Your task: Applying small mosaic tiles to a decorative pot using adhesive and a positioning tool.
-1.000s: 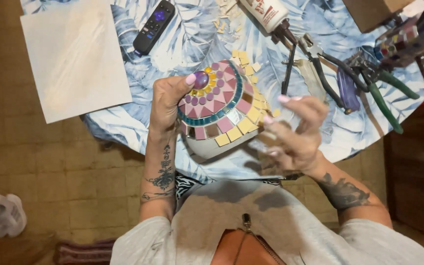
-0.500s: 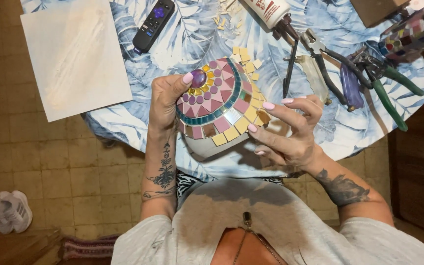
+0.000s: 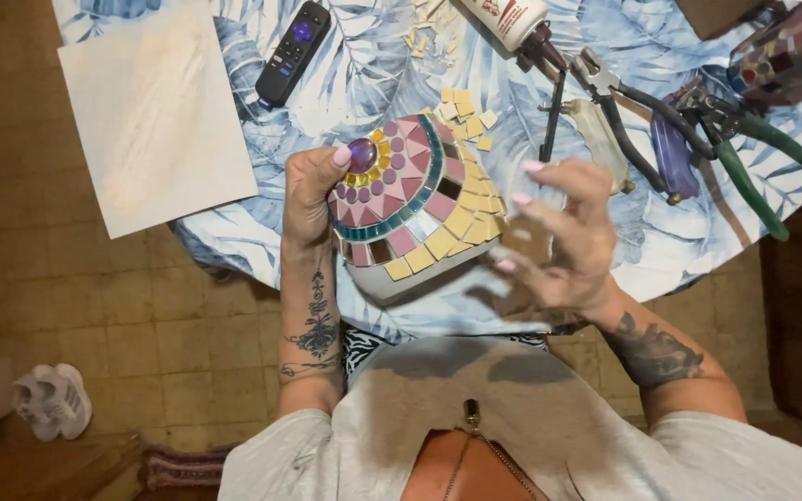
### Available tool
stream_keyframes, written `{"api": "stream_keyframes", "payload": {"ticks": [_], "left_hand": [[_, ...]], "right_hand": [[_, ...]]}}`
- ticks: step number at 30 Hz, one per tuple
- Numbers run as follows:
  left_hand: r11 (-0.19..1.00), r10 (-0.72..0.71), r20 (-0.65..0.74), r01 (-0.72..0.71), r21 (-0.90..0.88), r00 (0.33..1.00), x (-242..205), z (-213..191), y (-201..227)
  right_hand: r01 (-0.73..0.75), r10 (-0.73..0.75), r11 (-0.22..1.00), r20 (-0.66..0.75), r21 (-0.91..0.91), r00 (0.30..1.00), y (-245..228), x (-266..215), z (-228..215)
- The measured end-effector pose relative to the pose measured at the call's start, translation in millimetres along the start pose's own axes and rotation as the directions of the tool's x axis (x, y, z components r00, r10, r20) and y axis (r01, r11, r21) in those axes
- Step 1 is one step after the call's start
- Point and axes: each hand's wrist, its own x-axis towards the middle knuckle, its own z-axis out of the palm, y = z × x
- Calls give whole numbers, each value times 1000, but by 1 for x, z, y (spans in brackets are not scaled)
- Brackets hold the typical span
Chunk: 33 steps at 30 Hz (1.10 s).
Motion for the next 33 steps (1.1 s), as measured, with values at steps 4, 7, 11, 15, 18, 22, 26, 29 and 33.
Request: {"api": "stream_keyframes", "payload": {"ticks": [4,7,11,15,18,22,26,29,33], "left_hand": [[1000,12,32,-12,2,999,1,-2,-2],[1000,13,37,-13,-4,999,1,-3,-2],[999,30,72,-29,-18,997,1,-2,-1],[999,36,70,-35,-16,997,2,0,-1],[999,44,77,-42,-28,996,1,2,1],[998,62,93,-59,-38,994,0,4,2],[997,73,94,-69,-38,993,0,6,2],[997,80,107,-77,-28,991,2,-1,-4],[997,80,97,-80,0,992,1,-8,-7]], "right_hand": [[106,-95,980,72,-168,993,-7,-4,7],[136,-111,958,109,-252,988,-14,1,5],[157,-126,943,120,-294,985,-18,4,4],[151,-118,945,126,-290,985,-19,6,4],[143,-108,947,133,-287,985,-21,7,4],[150,-121,953,125,-265,985,-21,11,6],[158,-131,952,119,-262,984,-22,12,7],[167,-142,952,111,-258,984,-23,11,8],[102,-88,974,77,-202,993,-11,-5,4]]}}
